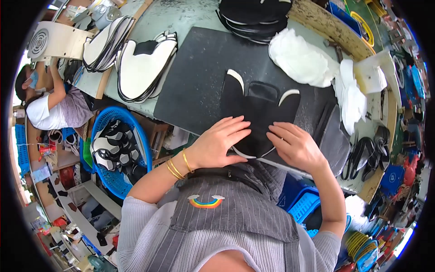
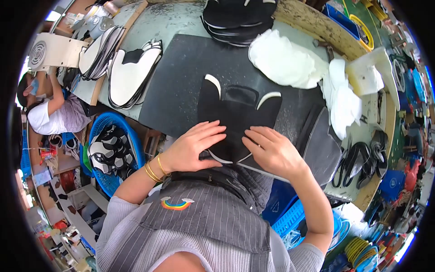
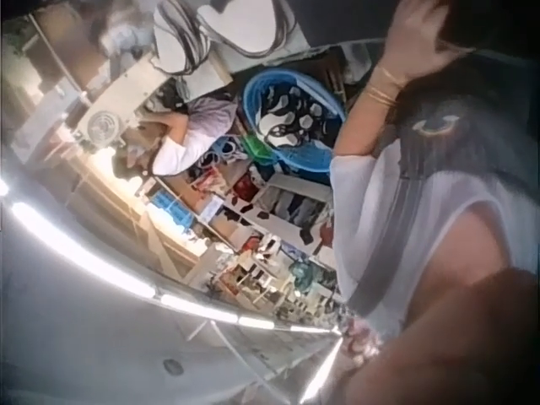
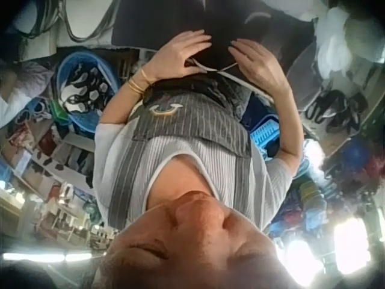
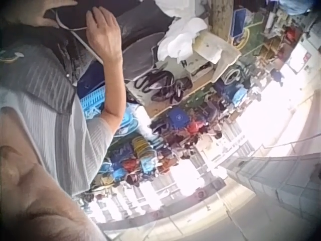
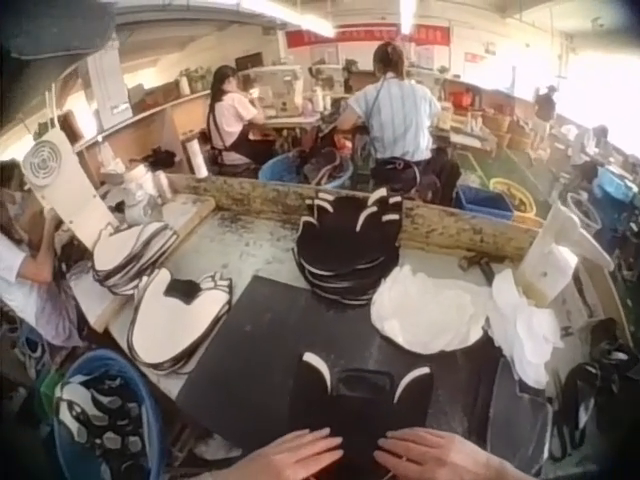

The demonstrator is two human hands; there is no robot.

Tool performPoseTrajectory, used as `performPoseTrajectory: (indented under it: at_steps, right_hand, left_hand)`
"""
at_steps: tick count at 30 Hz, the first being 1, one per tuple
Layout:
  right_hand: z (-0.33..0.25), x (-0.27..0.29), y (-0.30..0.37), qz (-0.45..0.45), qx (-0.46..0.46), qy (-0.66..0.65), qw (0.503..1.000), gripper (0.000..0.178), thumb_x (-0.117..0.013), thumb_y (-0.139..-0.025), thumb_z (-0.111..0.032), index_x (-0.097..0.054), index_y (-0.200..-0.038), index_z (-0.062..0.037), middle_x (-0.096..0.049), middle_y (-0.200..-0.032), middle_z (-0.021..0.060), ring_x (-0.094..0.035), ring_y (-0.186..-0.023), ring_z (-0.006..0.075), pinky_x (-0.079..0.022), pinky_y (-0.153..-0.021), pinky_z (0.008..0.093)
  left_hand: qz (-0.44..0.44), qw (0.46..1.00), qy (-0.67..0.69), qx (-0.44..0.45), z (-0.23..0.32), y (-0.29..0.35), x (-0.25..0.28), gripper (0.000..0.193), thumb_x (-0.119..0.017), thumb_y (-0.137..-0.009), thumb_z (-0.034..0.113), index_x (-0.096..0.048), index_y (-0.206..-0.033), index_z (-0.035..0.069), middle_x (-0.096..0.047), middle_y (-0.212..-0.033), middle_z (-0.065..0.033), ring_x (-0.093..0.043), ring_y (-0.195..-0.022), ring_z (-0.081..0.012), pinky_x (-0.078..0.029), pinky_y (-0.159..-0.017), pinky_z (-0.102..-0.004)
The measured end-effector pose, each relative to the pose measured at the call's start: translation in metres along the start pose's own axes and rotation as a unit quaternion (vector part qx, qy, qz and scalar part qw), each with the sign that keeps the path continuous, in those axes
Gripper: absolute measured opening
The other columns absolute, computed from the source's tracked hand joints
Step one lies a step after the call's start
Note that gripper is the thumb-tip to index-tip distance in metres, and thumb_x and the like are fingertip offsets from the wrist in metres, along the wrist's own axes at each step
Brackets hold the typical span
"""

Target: Attaching lining or reinforcement pieces to shoe upper components in a factory environment.

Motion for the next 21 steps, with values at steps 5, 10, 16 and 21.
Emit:
performPoseTrajectory:
  at_steps: [5,10,16,21]
  right_hand:
    - [-0.024,-0.010,0.007,-0.025,-0.001,-0.010,1.000,0.043,-0.071,-0.067,-0.008,-0.059,-0.107,0.0010,-0.057,-0.114,0.0166,-0.055,-0.109,0.0331,-0.048,-0.092,0.0417]
    - [-0.030,-0.022,-0.002,-0.045,0.006,0.068,0.997,0.042,-0.062,-0.071,-0.014,-0.059,-0.110,0.0001,-0.057,-0.114,0.0159,-0.056,-0.108,0.0323,-0.046,-0.095,0.0436]
    - [-0.030,-0.025,-0.008,0.023,0.011,0.093,0.995,0.034,-0.063,-0.068,-0.007,-0.062,-0.102,-0.0002,-0.060,-0.105,0.0155,-0.060,-0.099,0.0313,-0.051,-0.087,0.0417]
    - [0.020,-0.007,-0.005,0.106,-0.254,-0.144,0.950,0.026,-0.061,-0.070,0.008,-0.060,-0.096,0.0019,-0.063,-0.096,0.0164,-0.064,-0.086,0.0304,-0.053,-0.082,0.0358]
  left_hand:
    - [-0.045,0.997,-0.027,-0.062,-0.004,0.005,0.006,0.054,-0.070,-0.066,0.012,-0.055,-0.116,-0.003,-0.052,-0.125,-0.0179,-0.046,-0.121,-0.0325,-0.036,-0.104,-0.0416]
    - [-0.056,0.995,-0.024,-0.082,-0.014,0.000,0.002,0.055,-0.070,-0.065,0.011,-0.055,-0.117,-0.001,-0.052,-0.126,-0.0147,-0.046,-0.122,-0.0321,-0.037,-0.103,-0.0429]
    - [-0.012,0.997,-0.037,-0.067,-0.014,-0.007,0.007,0.056,-0.075,-0.064,0.019,-0.057,-0.116,0.003,-0.056,-0.120,-0.0105,-0.046,-0.119,-0.0277,-0.037,-0.100,-0.0419]
    - [0.029,0.999,-0.026,-0.033,-0.026,-0.004,0.004,0.047,-0.073,-0.067,0.015,-0.061,-0.111,0.003,-0.059,-0.115,-0.0081,-0.049,-0.116,-0.0268,-0.038,-0.098,-0.0421]
Point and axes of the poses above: each hand's wrist, its own y-axis away from the middle knuckle, its own x-axis out of the back of the hand, z = x × y, the point moved 10 cm from there along -y, towards the middle knuckle
